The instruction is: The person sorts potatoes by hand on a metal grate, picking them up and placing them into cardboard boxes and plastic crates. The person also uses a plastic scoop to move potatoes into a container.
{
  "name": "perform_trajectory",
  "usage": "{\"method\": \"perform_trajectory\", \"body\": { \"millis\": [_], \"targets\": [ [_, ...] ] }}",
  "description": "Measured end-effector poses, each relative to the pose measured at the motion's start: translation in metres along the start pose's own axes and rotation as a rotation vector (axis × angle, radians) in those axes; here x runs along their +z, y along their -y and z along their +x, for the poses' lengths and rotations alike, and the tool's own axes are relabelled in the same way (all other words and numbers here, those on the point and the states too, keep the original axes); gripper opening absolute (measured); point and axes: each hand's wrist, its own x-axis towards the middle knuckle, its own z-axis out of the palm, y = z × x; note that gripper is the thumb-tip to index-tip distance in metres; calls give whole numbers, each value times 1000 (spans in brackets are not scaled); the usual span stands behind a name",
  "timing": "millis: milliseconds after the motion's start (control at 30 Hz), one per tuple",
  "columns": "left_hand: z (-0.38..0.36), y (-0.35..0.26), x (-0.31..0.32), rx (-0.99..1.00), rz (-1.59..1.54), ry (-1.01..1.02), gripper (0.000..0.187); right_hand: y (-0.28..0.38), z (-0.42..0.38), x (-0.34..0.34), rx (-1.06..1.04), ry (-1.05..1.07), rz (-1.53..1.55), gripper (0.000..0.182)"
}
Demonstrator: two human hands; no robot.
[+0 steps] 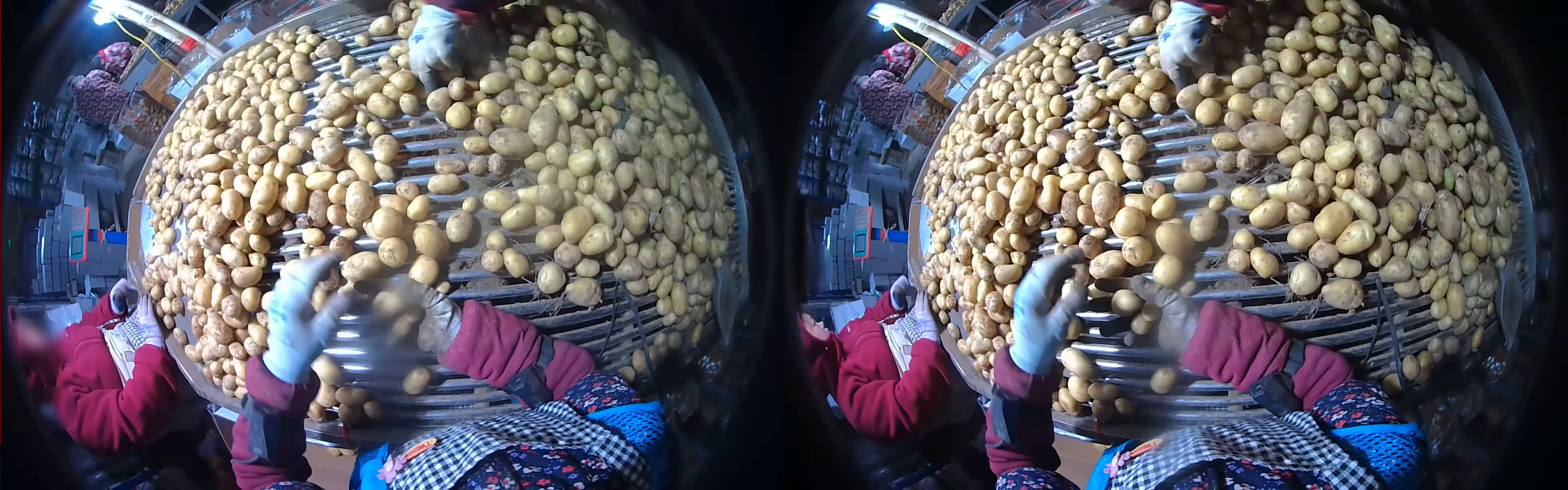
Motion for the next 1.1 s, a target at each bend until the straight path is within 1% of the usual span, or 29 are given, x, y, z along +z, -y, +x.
{"method": "perform_trajectory", "body": {
  "millis": [67, 100, 133, 167, 200, 267, 300, 333, 400, 433, 467, 533, 600, 633, 667, 733, 767, 800, 867, 933, 967, 1000, 1067, 1100],
  "targets": [
    [22, 41, 2, 60, 185, -246, 47, 13, -13, 25, -11, 33, -61, 60],
    [34, 40, -2, -16, 341, -263, 51, 17, -20, 35, -53, 42, -102, 62],
    [47, 49, -2, -65, 364, -228, 55, 20, -23, 39, -96, 52, -143, 65],
    [63, 49, -2, -129, 481, -151, 58, 20, -20, 35, -97, 50, -233, 67],
    [77, 50, 0, -194, 597, -74, 61, 20, -20, 35, -98, 49, -233, 67],
    [97, 77, 1, 53, 730, -133, 63, 23, -21, 33, 3, -31, -177, 67],
    [104, 81, -4, 145, 739, -156, 62, 23, -21, 30, 28, -38, -135, 72],
    [108, 86, -8, 148, 690, -119, 60, 24, -22, 27, 26, -50, -124, 72],
    [116, 93, -20, 193, 682, -76, 56, 24, -22, 24, -7, 63, -140, 79],
    [120, 94, -26, 124, 860, -83, 53, 24, -20, 23, 37, 29, -93, 88],
    [127, 116, -32, 116, 909, -148, 49, 23, -18, 18, 33, 29, -99, 88],
    [146, 126, -55, 52, 921, -200, 48, 23, -17, 12, 39, 80, -104, 94],
    [158, 131, -74, -15, 1041, -339, 48, 23, -17, 12, 58, 85, -86, 97],
    [157, 133, -85, 80, 1073, -374, 48, 19, -14, 7, 32, 87, -67, 96],
    [149, 121, -89, 136, 1113, -414, 47, 16, -12, 6, 2, 93, -43, 96],
    [126, 101, -87, 187, 983, -377, 51, 16, -11, 7, -20, 110, -60, 94],
    [115, 98, -80, 280, 940, -339, 50, 17, -12, 9, -37, 120, -89, 93],
    [102, 94, -70, 197, 967, -192, 46, 17, -13, 13, -33, 119, -89, 93],
    [91, 95, -43, 80, 1092, 73, 42, 16, -16, 21, -22, 20, -12, 91],
    [87, 102, -27, 96, 1183, 131, 36, 20, -15, 25, 25, -1, 14, 89],
    [90, 114, -18, 109, 1184, 58, 30, 22, -15, 26, 62, -22, 47, 88],
    [92, 125, -12, 109, 1184, 54, 30, 22, -14, 23, 62, -20, 43, 88],
    [97, 131, -5, 107, 1241, 4, 11, 20, -12, 14, -28, 114, -126, 83],
    [97, 127, -9, 116, 1195, 12, 8, 21, -14, 19, -26, 115, -129, 83]
  ]
}}
